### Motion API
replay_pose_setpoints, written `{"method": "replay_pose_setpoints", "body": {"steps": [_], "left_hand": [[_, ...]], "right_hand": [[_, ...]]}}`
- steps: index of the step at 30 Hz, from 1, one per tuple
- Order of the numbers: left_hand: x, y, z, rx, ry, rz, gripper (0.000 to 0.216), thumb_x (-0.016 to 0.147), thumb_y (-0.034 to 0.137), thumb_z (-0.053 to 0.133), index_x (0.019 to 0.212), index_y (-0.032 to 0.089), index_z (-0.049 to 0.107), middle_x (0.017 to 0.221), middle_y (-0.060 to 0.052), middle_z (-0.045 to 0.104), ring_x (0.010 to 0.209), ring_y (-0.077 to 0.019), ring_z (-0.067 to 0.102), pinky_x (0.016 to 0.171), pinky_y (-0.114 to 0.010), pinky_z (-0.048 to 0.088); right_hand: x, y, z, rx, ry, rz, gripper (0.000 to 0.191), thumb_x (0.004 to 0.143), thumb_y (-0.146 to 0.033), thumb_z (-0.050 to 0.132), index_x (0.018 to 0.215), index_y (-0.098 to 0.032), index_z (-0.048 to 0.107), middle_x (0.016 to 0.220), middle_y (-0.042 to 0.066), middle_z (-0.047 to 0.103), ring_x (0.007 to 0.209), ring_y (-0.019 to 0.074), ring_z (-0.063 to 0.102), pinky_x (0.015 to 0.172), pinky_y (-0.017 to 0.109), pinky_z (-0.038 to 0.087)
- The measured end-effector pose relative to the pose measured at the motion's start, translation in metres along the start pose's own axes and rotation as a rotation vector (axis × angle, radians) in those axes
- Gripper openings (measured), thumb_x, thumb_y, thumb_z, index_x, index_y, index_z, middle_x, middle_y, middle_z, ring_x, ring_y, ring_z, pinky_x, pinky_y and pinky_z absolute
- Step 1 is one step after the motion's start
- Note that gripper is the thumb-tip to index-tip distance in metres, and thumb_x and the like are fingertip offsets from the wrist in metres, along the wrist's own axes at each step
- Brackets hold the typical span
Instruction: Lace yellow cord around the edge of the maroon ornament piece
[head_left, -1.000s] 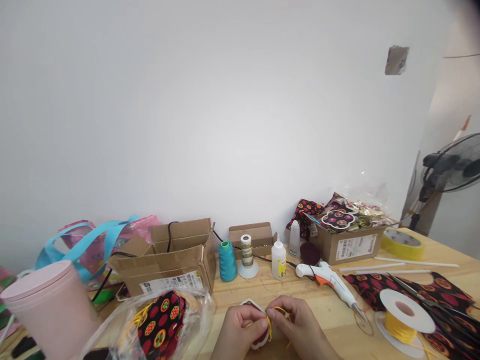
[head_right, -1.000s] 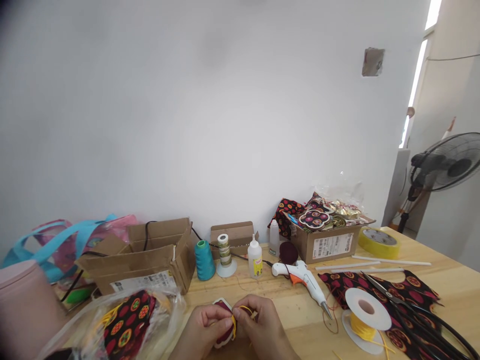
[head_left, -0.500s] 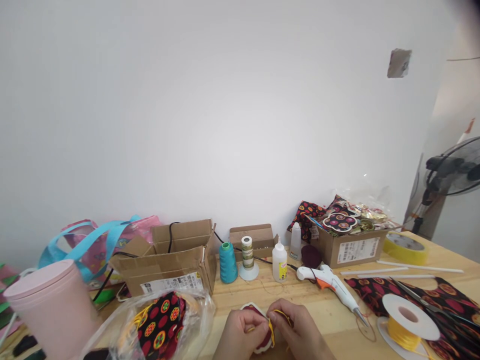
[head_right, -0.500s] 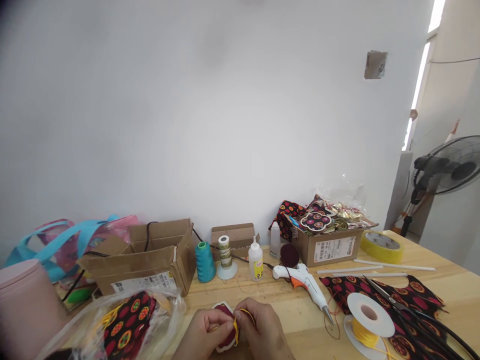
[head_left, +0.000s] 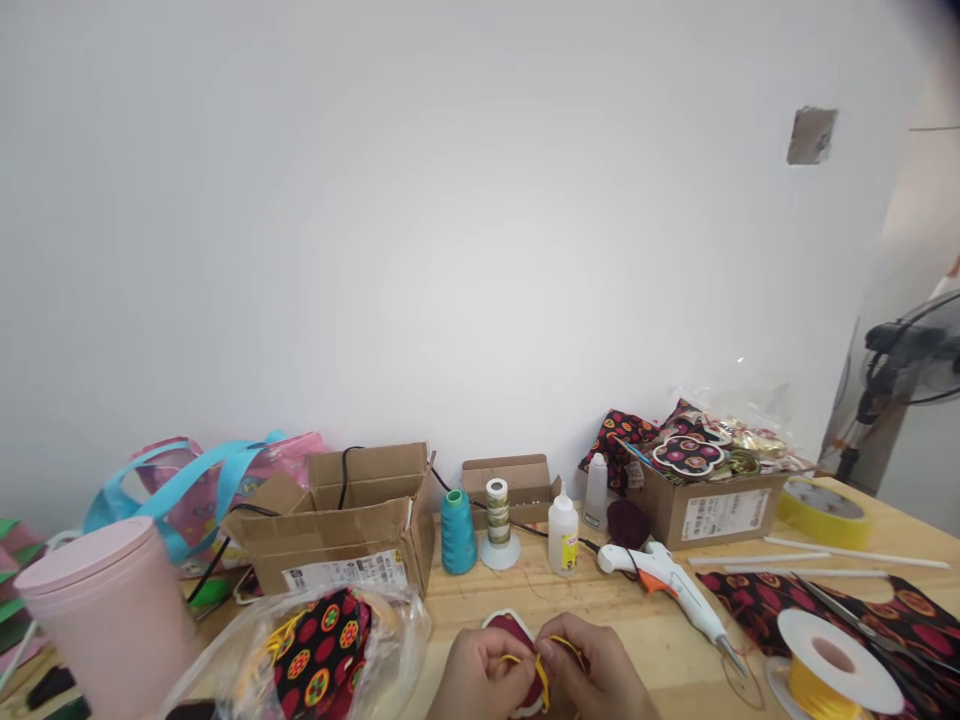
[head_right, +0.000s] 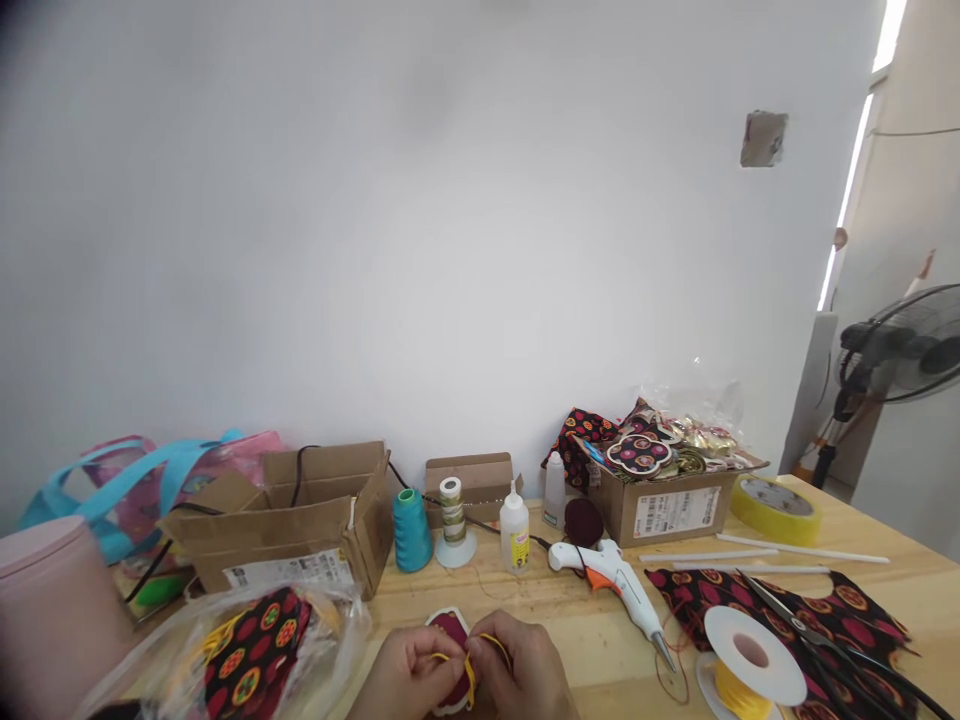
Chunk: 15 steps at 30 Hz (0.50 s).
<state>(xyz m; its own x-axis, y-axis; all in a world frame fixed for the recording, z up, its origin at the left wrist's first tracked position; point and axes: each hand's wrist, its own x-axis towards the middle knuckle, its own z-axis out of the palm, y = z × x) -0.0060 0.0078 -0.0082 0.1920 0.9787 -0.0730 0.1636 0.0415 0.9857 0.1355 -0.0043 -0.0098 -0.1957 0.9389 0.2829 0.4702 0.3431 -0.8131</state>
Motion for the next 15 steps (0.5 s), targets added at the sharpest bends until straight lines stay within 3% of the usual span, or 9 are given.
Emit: {"method": "replay_pose_setpoints", "body": {"steps": [6,10,15], "left_hand": [[-0.0029,-0.0012,-0.0056,-0.189,-0.056,-0.064,0.022,0.049,0.026,0.068,0.063,0.011,0.060,0.055,0.000,0.062,0.050,-0.0119,0.054,0.050,-0.022,0.039],[-0.0010,-0.0008,-0.0057,-0.187,-0.121,-0.098,0.029,0.046,0.033,0.070,0.063,0.010,0.062,0.056,-0.002,0.063,0.051,-0.0120,0.054,0.050,-0.022,0.038],[0.0047,-0.0046,-0.0006,-0.072,-0.021,-0.124,0.021,0.047,0.028,0.068,0.055,0.011,0.060,0.048,0.001,0.059,0.044,-0.0105,0.050,0.044,-0.021,0.034]], "right_hand": [[0.0015,-0.0008,-0.0002,-0.022,-0.005,0.011,0.028,0.076,-0.031,0.038,0.068,-0.014,0.059,0.056,0.002,0.059,0.052,0.0116,0.050,0.047,0.017,0.035],[0.0015,-0.0017,-0.0001,-0.047,0.007,0.030,0.026,0.075,-0.030,0.039,0.068,-0.015,0.060,0.059,0.002,0.062,0.054,0.0122,0.053,0.048,0.017,0.036],[0.0018,-0.0015,-0.0004,-0.097,-0.009,0.035,0.025,0.074,-0.027,0.041,0.069,-0.016,0.062,0.058,0.002,0.063,0.053,0.0125,0.055,0.047,0.017,0.036]]}}
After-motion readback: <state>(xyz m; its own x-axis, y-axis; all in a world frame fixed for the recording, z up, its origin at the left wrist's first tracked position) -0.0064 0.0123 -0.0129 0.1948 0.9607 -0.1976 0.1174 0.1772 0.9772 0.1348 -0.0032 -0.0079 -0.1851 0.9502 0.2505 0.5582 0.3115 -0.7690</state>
